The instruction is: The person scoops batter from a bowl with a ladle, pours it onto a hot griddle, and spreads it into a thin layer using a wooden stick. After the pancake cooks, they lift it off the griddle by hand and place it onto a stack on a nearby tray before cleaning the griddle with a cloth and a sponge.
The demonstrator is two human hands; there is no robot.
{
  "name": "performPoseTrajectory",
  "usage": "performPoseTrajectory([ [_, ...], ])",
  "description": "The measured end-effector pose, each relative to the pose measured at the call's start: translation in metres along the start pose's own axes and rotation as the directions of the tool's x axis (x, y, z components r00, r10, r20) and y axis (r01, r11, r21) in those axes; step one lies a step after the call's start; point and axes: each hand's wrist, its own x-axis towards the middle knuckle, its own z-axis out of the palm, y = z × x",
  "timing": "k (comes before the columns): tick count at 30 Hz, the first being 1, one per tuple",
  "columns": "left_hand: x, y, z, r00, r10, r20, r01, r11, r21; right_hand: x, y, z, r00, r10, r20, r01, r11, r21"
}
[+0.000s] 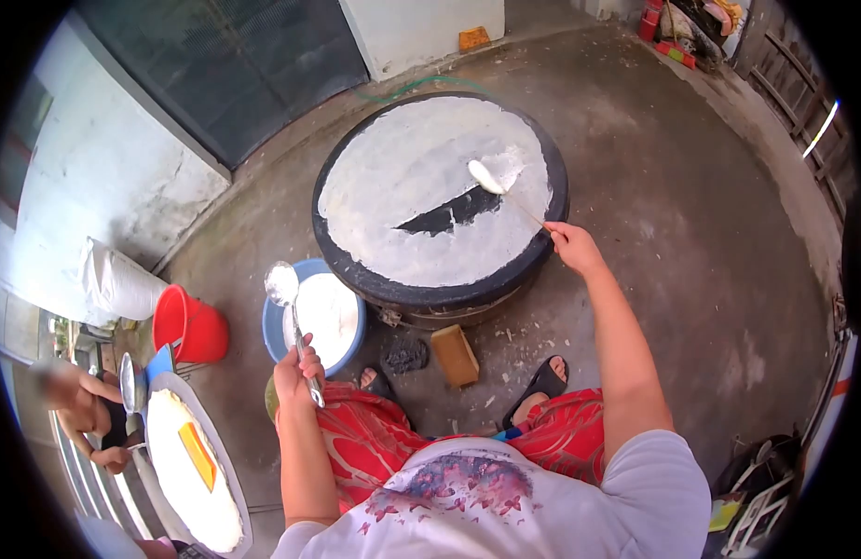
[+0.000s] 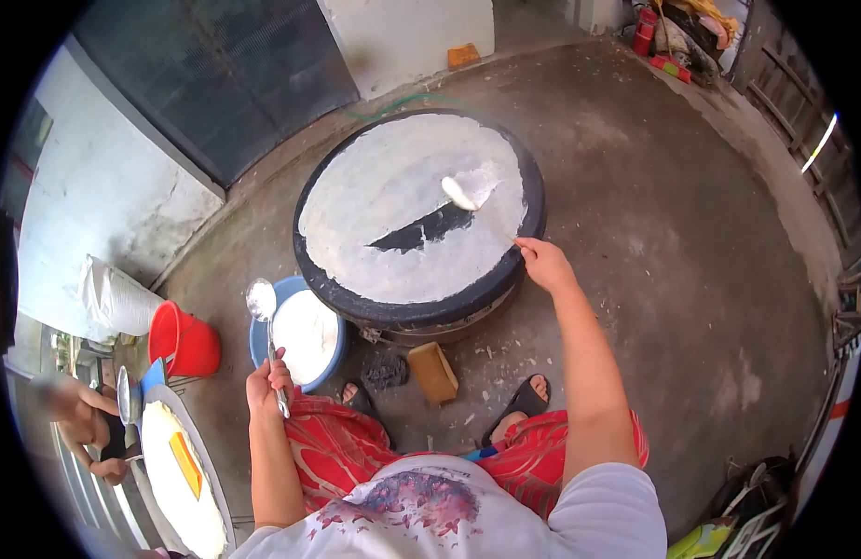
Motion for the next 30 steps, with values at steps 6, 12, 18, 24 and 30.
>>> performPoseTrajectory([
  [6,-0.003,-0.001,0.000,1.000,0.016,0.002,-0.016,0.999,0.043,-0.032,0.005,-0.021,0.988,0.151,-0.014,-0.149,0.986,0.076],
  [12,-0.002,-0.002,0.000,0.998,-0.028,0.054,0.023,0.994,0.106,-0.048,-0.039,0.039,0.994,-0.061,-0.089,0.045,0.983,-0.176],
  [18,-0.009,-0.002,-0.002,0.994,-0.026,0.110,0.000,0.974,0.226,-0.079,-0.018,0.020,0.971,0.237,-0.035,-0.228,0.959,0.169],
  [24,-0.019,-0.007,0.006,0.988,-0.023,0.155,-0.030,0.943,0.333,-0.103,-0.069,0.078,0.989,0.089,-0.117,-0.082,0.994,0.065],
  [30,-0.042,-0.010,0.004,0.978,-0.024,0.205,-0.075,0.883,0.464,-0.110,-0.046,0.063,0.937,0.270,-0.223,-0.251,0.962,0.110],
])
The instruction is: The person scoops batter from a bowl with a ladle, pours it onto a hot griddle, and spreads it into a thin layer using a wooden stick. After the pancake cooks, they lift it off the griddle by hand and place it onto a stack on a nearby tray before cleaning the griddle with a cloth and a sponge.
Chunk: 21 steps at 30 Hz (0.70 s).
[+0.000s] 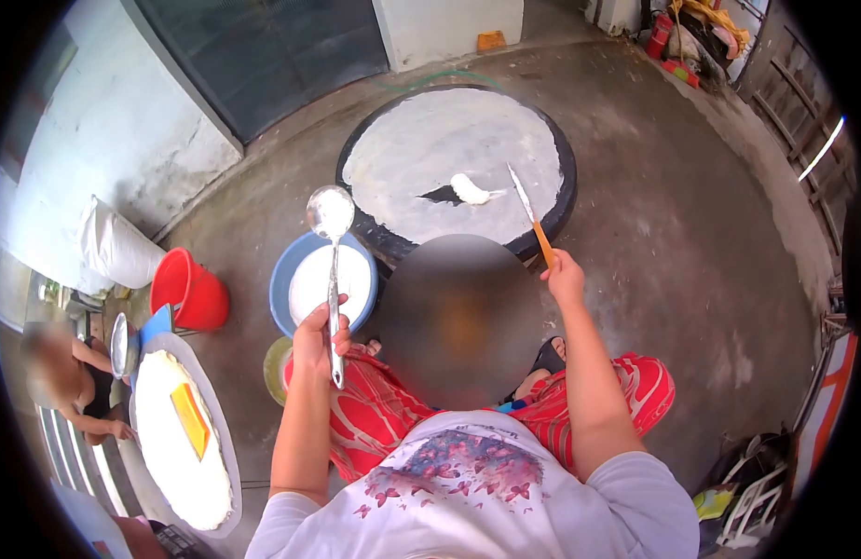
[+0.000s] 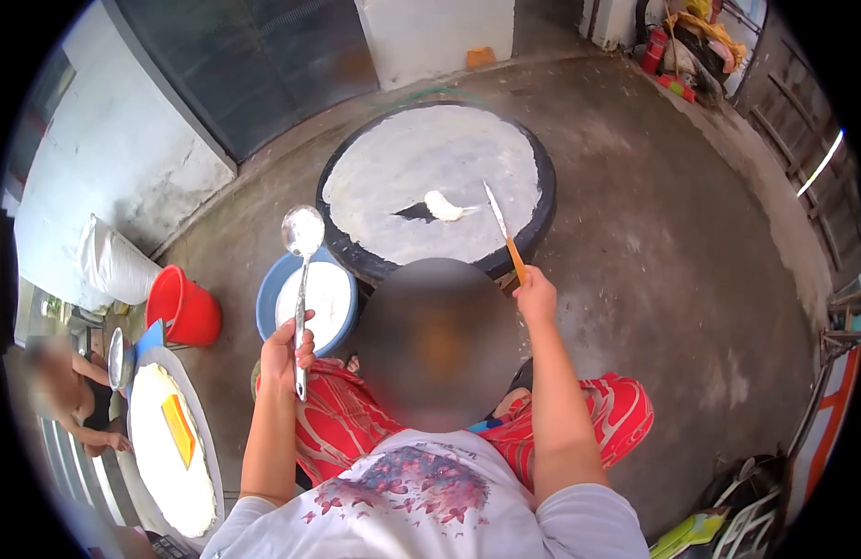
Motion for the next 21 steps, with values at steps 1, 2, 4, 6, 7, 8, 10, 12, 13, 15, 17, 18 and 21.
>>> performPoseTrajectory([
  [1,-0.005,0.000,0.003,1.000,-0.001,-0.004,0.001,1.000,-0.004,-0.010,-0.003,0.008,1.000,0.000,0.004,0.000,1.000,-0.004],
  [2,-0.009,-0.001,0.012,1.000,0.015,-0.009,-0.014,0.999,0.045,-0.021,-0.011,0.020,0.997,-0.071,0.009,0.071,0.997,0.023],
  [4,-0.008,-0.003,0.017,0.999,0.030,0.012,-0.031,0.994,0.109,-0.034,-0.017,0.049,0.980,-0.192,0.049,0.187,0.978,0.096],
  [6,-0.007,-0.003,0.023,0.999,-0.013,0.047,0.009,0.996,0.090,-0.028,-0.025,0.061,0.966,-0.256,0.046,0.259,0.961,-0.096],
  [7,-0.007,-0.002,0.024,0.996,-0.044,0.071,0.038,0.996,0.080,-0.033,-0.043,0.052,0.963,-0.258,0.078,0.269,0.945,-0.185],
  [8,-0.007,-0.003,0.023,0.995,-0.048,0.093,0.038,0.994,0.100,-0.042,-0.055,0.036,0.956,-0.267,0.122,0.276,0.959,-0.061],
  [10,-0.013,-0.002,0.027,0.995,-0.057,0.080,0.047,0.991,0.129,-0.041,-0.050,0.023,0.963,-0.261,0.069,0.263,0.964,-0.028],
  [12,-0.014,-0.003,0.032,0.997,-0.062,0.053,0.051,0.981,0.189,-0.040,-0.024,0.039,0.977,-0.211,0.022,0.212,0.977,-0.030],
  [13,-0.011,-0.005,0.033,0.997,-0.060,0.048,0.050,0.982,0.184,-0.041,-0.016,0.045,0.988,-0.150,-0.027,0.149,0.988,-0.026],
  [15,-0.002,-0.010,0.035,0.997,-0.027,0.071,0.008,0.965,0.263,-0.045,-0.008,0.078,0.977,-0.209,0.049,0.202,0.972,0.118],
  [17,0.010,-0.016,0.043,0.998,-0.027,0.049,0.012,0.961,0.276,-0.049,-0.034,0.094,0.976,-0.189,0.110,0.192,0.981,-0.019],
  [18,0.016,-0.018,0.046,0.999,-0.021,0.026,0.012,0.953,0.304,-0.051,-0.049,0.092,0.979,-0.142,0.145,0.141,0.990,0.014],
  [21,0.035,-0.026,0.054,1.000,0.011,0.004,-0.012,0.926,0.377,-0.052,-0.058,0.076,0.965,-0.209,0.156,0.209,0.978,0.021],
])
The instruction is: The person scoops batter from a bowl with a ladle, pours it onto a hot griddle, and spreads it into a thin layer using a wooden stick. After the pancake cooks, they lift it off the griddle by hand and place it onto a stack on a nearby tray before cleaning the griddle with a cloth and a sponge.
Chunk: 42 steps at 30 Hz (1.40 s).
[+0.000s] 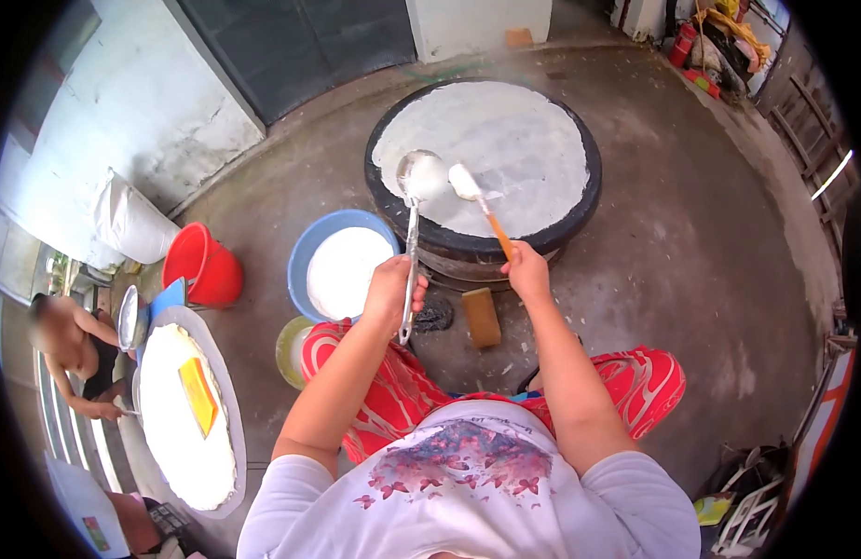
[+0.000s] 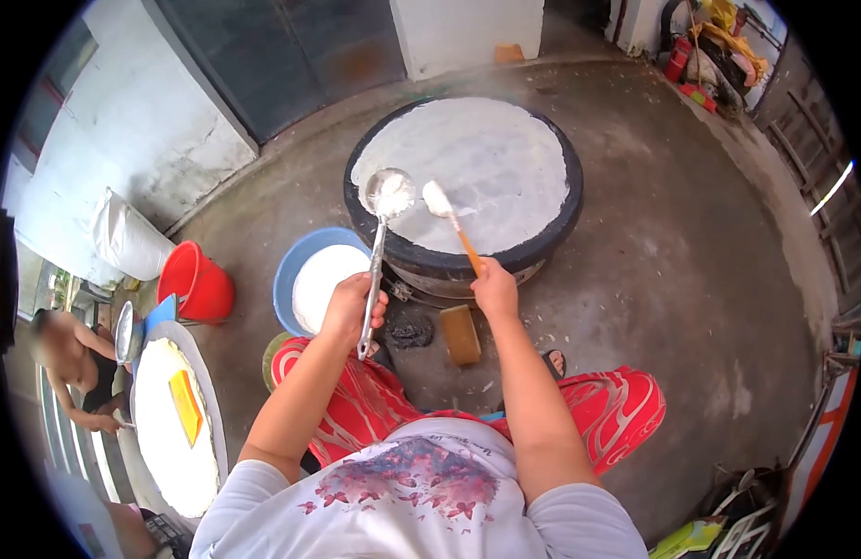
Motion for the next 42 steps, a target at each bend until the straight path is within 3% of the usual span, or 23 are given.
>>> performPoseTrajectory([
  [6,0.046,-0.012,0.025,0.993,0.063,-0.102,-0.035,0.967,0.253,-0.023,0.029,0.029,0.977,0.110,-0.181,-0.096,0.992,0.080],
  [9,0.062,-0.022,0.038,0.990,0.068,-0.125,-0.026,0.950,0.311,-0.027,0.003,0.056,0.988,0.129,-0.087,-0.120,0.988,0.102],
  [10,0.062,-0.023,0.041,0.988,0.057,-0.142,-0.005,0.940,0.340,-0.022,-0.016,0.054,0.970,0.235,0.065,-0.244,0.936,0.252],
  [12,0.063,-0.015,0.039,0.991,0.031,-0.127,0.003,0.965,0.261,-0.014,-0.028,0.049,0.924,0.308,0.225,-0.374,0.847,0.379],
  [13,0.066,-0.007,0.029,0.989,-0.144,-0.021,0.141,0.984,-0.112,-0.010,-0.026,0.043,0.983,0.159,0.097,-0.182,0.931,0.316],
  [14,0.067,0.001,0.016,0.954,-0.265,0.141,0.300,0.842,-0.448,-0.008,-0.025,0.037,1.000,-0.010,-0.018,0.013,0.974,0.224],
  [15,0.067,0.008,0.001,0.887,-0.287,0.363,0.456,0.671,-0.584,-0.009,-0.024,0.030,0.980,-0.138,-0.147,0.173,0.949,0.263],
  [16,0.062,0.012,-0.004,0.888,-0.282,0.363,0.454,0.670,-0.588,-0.005,-0.022,0.024,0.981,-0.116,-0.154,0.164,0.921,0.353],
  [18,0.042,0.022,-0.009,0.775,-0.100,0.624,0.616,0.339,-0.711,0.007,-0.010,0.014,0.975,0.042,-0.218,0.033,0.943,0.330],
  [19,0.033,0.027,-0.011,0.763,-0.024,0.646,0.618,0.322,-0.717,0.009,-0.002,0.016,0.976,0.038,-0.214,0.035,0.944,0.328],
  [21,0.017,0.041,-0.020,0.741,0.040,0.670,0.626,0.318,-0.712,0.012,0.015,0.025,0.927,0.033,-0.373,-0.088,0.987,-0.132],
  [23,0.000,0.057,-0.033,0.720,0.118,0.684,0.622,0.328,-0.711,-0.020,0.005,0.044,0.999,-0.037,-0.039,0.031,0.987,-0.157],
  [24,-0.004,0.062,-0.045,0.741,0.132,0.658,0.585,0.354,-0.730,-0.032,0.018,0.062,0.949,-0.296,0.107,0.301,0.953,-0.033],
  [25,-0.010,0.067,-0.058,0.766,0.127,0.630,0.537,0.411,-0.737,-0.040,0.012,0.066,0.902,-0.265,0.341,0.248,0.964,0.092],
  [26,-0.015,0.071,-0.073,0.790,0.123,0.600,0.488,0.466,-0.738,-0.046,-0.008,0.055,0.830,-0.156,0.536,0.215,0.976,-0.048],
  [28,-0.026,0.074,-0.106,0.878,0.054,0.476,0.361,0.578,-0.732,-0.036,0.016,0.054,0.910,-0.217,0.354,0.130,0.958,0.254],
  [30,-0.035,0.068,-0.141,0.954,-0.033,0.297,0.234,0.700,-0.674,-0.019,0.014,0.027,0.992,0.086,0.094,-0.110,0.952,0.286],
  [32,-0.037,0.056,-0.166,0.973,-0.087,0.213,0.208,0.729,-0.653,-0.006,0.022,0.011,0.957,0.077,-0.278,-0.090,0.995,-0.034],
  [34,-0.023,0.038,-0.191,0.971,-0.239,0.003,0.187,0.751,-0.633,-0.035,0.010,0.021,0.998,-0.061,0.008,0.062,0.992,-0.114],
  [36,-0.009,0.018,-0.211,0.959,-0.283,0.012,0.218,0.711,-0.669,-0.057,0.023,0.038,0.897,-0.341,0.281,0.322,0.940,0.112],
  [38,0.006,-0.003,-0.226,0.943,-0.331,0.018,0.248,0.668,-0.701,-0.064,0.007,0.026,0.892,-0.273,0.361,0.242,0.962,0.129],
  [40,0.021,-0.031,-0.242,0.943,-0.320,0.089,0.279,0.619,-0.734,-0.049,0.016,0.020,0.978,0.135,0.160,-0.179,0.935,0.307],
  [42,0.028,-0.059,-0.251,0.944,-0.246,0.219,0.325,0.589,-0.740,-0.038,0.040,0.015,0.958,0.065,-0.278,-0.027,0.990,0.137],
])
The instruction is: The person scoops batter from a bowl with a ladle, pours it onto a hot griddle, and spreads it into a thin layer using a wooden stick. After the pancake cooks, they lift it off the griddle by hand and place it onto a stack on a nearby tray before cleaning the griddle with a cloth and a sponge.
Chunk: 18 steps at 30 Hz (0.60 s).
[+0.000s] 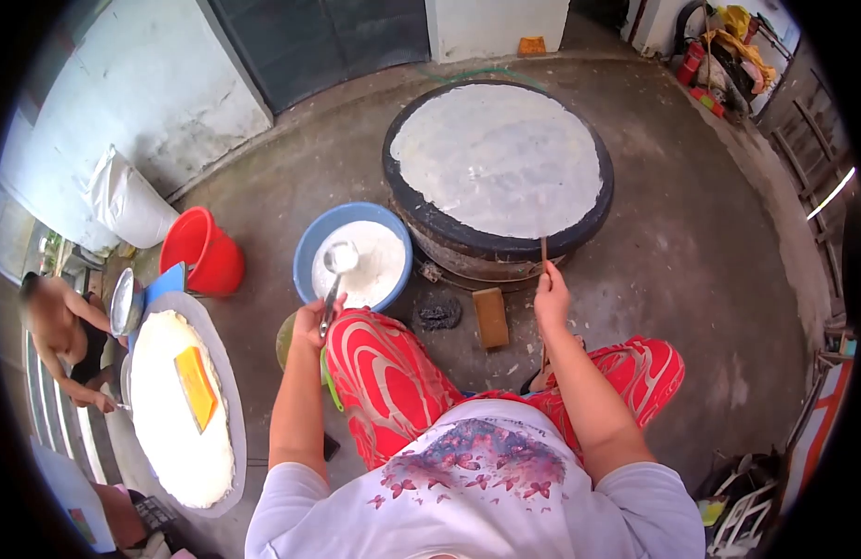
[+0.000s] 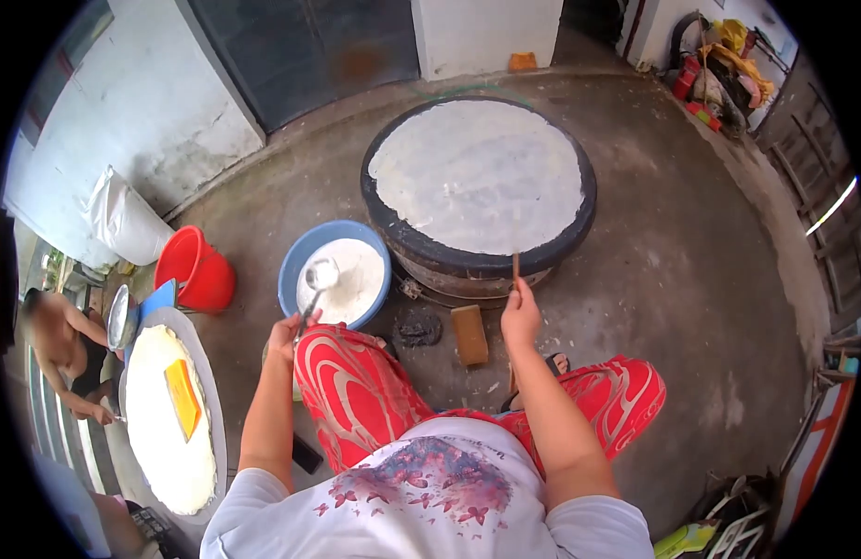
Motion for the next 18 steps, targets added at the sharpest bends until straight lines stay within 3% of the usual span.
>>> performPoseTrajectory([
  [2,0.001,-0.032,0.008,0.937,0.210,-0.280,-0.147,0.962,0.231,-0.006,-0.015,-0.006,0.995,-0.036,0.092,0.052,0.983,-0.178],
  [3,-0.007,-0.039,0.008,0.971,0.158,-0.181,-0.109,0.960,0.257,-0.006,-0.001,0.005,0.949,-0.154,0.277,0.178,0.982,-0.065],
  [4,-0.010,-0.045,0.009,0.972,0.156,-0.178,-0.107,0.961,0.256,-0.006,0.011,0.018,0.854,-0.280,0.439,0.278,0.958,0.069],
  [5,-0.013,-0.050,0.010,0.940,0.230,-0.251,-0.139,0.932,0.335,-0.010,-0.028,0.010,0.776,-0.085,0.625,0.174,0.981,-0.082],
  [6,-0.015,-0.052,0.009,0.897,0.310,-0.316,-0.163,0.895,0.416,0.001,-0.028,0.017,0.776,-0.088,0.625,0.176,0.981,-0.080],
  [8,-0.012,-0.045,-0.012,0.894,0.325,-0.310,-0.174,0.887,0.428,0.016,-0.036,0.028,0.951,-0.010,0.310,-0.031,0.992,0.125],
  [9,-0.005,-0.036,-0.031,0.870,0.341,-0.356,-0.175,0.889,0.423,0.021,-0.047,0.022,0.985,-0.005,0.172,0.014,0.999,-0.049],
  [10,0.000,-0.028,-0.049,0.845,0.355,-0.399,-0.177,0.891,0.418,0.016,-0.045,0.022,0.985,-0.007,0.173,0.015,0.999,-0.047],
  [11,0.001,-0.023,-0.067,0.845,0.358,-0.396,-0.181,0.890,0.419,0.007,-0.039,0.021,0.880,-0.159,0.447,0.182,0.983,-0.010],
  [12,0.001,-0.020,-0.084,0.799,0.479,-0.363,-0.297,0.839,0.455,0.004,-0.038,0.021,0.679,-0.289,0.675,0.330,0.941,0.071],
  [13,0.001,-0.021,-0.091,0.738,0.590,-0.326,-0.405,0.775,0.486,-0.008,-0.079,0.004,0.562,-0.053,0.825,0.327,0.931,-0.163],
  [14,-0.010,-0.032,-0.074,0.739,0.590,-0.326,-0.407,0.776,0.482,-0.015,-0.082,0.001,0.555,-0.004,0.832,0.247,0.956,-0.160],
  [16,-0.059,-0.074,-0.007,0.554,0.800,-0.231,-0.518,0.549,0.656,-0.012,-0.062,-0.006,0.677,-0.231,0.699,0.311,0.950,0.014],
  [17,-0.069,-0.083,-0.002,0.524,0.827,-0.204,-0.540,0.507,0.672,-0.012,-0.069,-0.019,0.719,-0.120,0.685,0.050,0.991,0.122],
  [18,-0.079,-0.092,0.005,0.531,0.824,-0.198,-0.538,0.508,0.672,-0.011,-0.076,-0.033,0.733,-0.002,0.680,-0.211,0.950,0.231],
])
